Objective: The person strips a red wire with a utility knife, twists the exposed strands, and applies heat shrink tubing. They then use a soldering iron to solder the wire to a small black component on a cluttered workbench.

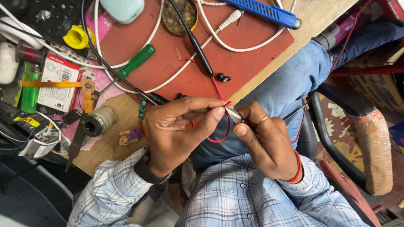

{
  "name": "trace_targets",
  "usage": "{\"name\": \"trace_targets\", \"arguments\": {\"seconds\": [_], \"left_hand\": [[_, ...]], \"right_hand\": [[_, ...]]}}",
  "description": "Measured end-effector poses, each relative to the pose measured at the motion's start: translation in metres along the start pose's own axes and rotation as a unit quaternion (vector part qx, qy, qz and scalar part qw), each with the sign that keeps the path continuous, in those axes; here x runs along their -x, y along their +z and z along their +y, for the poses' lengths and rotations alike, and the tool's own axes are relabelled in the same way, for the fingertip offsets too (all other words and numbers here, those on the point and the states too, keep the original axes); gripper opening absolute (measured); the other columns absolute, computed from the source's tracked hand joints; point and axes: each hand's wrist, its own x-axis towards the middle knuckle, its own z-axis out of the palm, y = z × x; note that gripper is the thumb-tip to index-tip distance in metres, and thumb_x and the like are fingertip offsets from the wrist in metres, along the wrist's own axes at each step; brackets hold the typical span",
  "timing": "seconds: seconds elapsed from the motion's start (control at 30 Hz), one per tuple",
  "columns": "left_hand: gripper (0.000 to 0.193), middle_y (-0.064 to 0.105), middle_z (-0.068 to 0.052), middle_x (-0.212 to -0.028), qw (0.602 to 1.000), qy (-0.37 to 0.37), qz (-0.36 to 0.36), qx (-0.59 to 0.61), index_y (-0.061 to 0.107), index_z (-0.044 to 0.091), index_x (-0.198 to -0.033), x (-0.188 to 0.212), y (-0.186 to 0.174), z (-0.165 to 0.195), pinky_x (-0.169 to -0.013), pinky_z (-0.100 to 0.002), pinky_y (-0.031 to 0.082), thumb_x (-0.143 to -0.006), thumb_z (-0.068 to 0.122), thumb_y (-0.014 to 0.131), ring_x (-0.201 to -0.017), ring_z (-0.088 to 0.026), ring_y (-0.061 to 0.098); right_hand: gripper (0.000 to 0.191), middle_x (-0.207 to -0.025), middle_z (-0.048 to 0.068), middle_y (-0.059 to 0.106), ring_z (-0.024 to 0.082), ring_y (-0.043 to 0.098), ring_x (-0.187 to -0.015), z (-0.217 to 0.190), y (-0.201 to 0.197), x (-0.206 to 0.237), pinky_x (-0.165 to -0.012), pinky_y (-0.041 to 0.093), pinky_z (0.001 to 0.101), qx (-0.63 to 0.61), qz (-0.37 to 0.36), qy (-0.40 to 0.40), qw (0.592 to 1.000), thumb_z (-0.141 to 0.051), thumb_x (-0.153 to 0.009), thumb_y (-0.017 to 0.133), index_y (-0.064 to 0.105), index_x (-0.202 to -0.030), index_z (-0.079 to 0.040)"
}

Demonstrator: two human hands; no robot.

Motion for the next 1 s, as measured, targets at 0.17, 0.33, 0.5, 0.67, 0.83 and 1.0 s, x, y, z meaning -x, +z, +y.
{"name": "trace_targets", "arguments": {"seconds": [0.17,0.33,0.5,0.67,0.83,1.0], "left_hand": [[0.018,0.077,-0.011,-0.107,1.0,0.009,-0.002,0.0,0.072,-0.006,-0.116,0.0022,-0.0006,0.0014,-0.092,-0.026,0.065,-0.098,-0.005,0.073,-0.099,-0.012,0.075],[0.018,0.078,-0.01,-0.105,0.999,0.033,0.004,-0.026,0.073,-0.007,-0.115,0.0011,0.0002,0.0023,-0.089,-0.025,0.065,-0.098,-0.006,0.075,-0.096,-0.011,0.075],[0.018,0.077,-0.009,-0.102,0.999,0.026,0.002,-0.028,0.073,-0.006,-0.115,0.001,-0.0003,0.0027,-0.087,-0.024,0.065,-0.098,-0.005,0.075,-0.094,-0.01,0.075],[0.017,0.078,-0.009,-0.103,0.999,0.021,-0.002,-0.04,0.073,-0.006,-0.115,0.0005,-0.0008,0.004,-0.084,-0.023,0.063,-0.098,-0.004,0.074,-0.094,-0.009,0.074],[0.016,0.078,-0.009,-0.104,0.999,0.03,0.002,-0.03,0.073,-0.006,-0.116,0.0009,0.0011,0.0028,-0.085,-0.023,0.063,-0.1,-0.003,0.073,-0.095,-0.009,0.074],[0.017,0.078,-0.009,-0.103,0.997,0.041,0.003,-0.06,0.073,-0.005,-0.115,0.0005,0.001,0.0034,-0.082,-0.022,0.063,-0.099,-0.002,0.074,-0.093,-0.008,0.073]], "right_hand": [[0.021,-0.067,0.003,0.053,0.01,0.049,-0.056,-0.0019,-0.001,-0.0006,-0.056,0.042,0.0263,0.0,0.0,-0.023,1.0,-0.017,-0.108,0.054,0.059,-0.112,0.003],[0.021,-0.063,0.003,0.051,0.011,0.048,-0.053,-0.003,-0.0013,-0.0003,-0.053,0.04,0.0269,0.012,0.004,-0.014,1.0,-0.016,-0.107,0.055,0.06,-0.112,0.003],[0.02,-0.062,0.003,0.052,0.01,0.049,-0.05,-0.0019,0.0009,-0.0006,-0.051,0.04,0.0265,0.034,0.01,-0.013,0.999,-0.016,-0.106,0.055,0.06,-0.109,0.003],[0.018,-0.061,0.002,0.05,0.01,0.048,-0.05,-0.0015,-0.0019,-0.0004,-0.051,0.039,0.0265,0.021,0.007,-0.012,1.0,-0.015,-0.107,0.054,0.06,-0.106,0.002],[0.018,-0.061,0.001,0.048,0.01,0.046,-0.05,-0.0016,-0.0021,0.0004,-0.051,0.037,0.0268,0.017,0.003,-0.008,1.0,-0.015,-0.107,0.054,0.059,-0.107,0.002],[0.018,-0.058,0.001,0.047,0.01,0.046,-0.047,-0.0026,-0.0028,0.0008,-0.049,0.037,0.0271,0.024,0.003,0.004,1.0,-0.015,-0.105,0.055,0.059,-0.107,0.002]]}}
